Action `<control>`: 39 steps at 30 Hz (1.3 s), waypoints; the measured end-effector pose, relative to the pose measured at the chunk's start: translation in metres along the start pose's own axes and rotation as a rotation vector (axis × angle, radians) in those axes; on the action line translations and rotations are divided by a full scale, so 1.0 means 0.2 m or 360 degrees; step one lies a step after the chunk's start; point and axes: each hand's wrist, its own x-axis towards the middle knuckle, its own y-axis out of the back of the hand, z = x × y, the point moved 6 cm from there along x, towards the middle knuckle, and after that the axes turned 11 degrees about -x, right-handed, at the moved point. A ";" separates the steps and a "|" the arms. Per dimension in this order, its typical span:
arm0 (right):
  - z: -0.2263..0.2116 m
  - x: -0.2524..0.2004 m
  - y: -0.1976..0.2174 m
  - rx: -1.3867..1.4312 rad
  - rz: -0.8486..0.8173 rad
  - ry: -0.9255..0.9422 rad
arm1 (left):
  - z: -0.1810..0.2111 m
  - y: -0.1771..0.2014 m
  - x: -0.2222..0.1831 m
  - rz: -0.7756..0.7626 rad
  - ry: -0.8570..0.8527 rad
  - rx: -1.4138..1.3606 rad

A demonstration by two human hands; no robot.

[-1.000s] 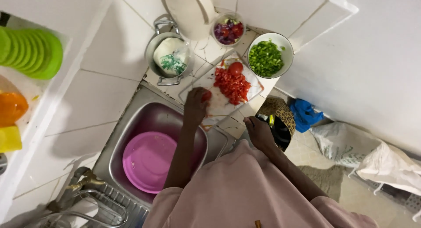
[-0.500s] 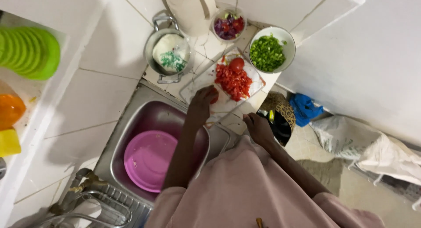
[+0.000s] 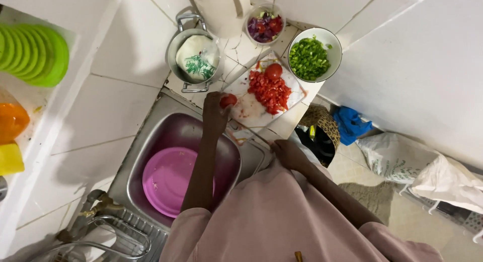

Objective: Dicing a tomato on a cutting board next to a sink in a kitchen area.

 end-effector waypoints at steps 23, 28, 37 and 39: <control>-0.12 0.40 0.15 -0.0404 0.0220 -0.0226 | 0.23 -0.31 -0.13 -0.0153 -0.0487 0.0095; -0.48 0.17 0.33 -0.0450 0.0141 -0.0295 | 0.20 -0.33 -0.15 -0.0216 -0.0496 0.0082; -0.18 0.25 0.17 -0.0477 0.0093 -0.0357 | 0.12 -0.34 -0.16 -0.0208 -0.0424 0.0053; -0.31 0.36 0.20 -0.0581 0.0048 -0.0236 | 0.12 -0.35 -0.14 -0.0244 -0.0428 0.0067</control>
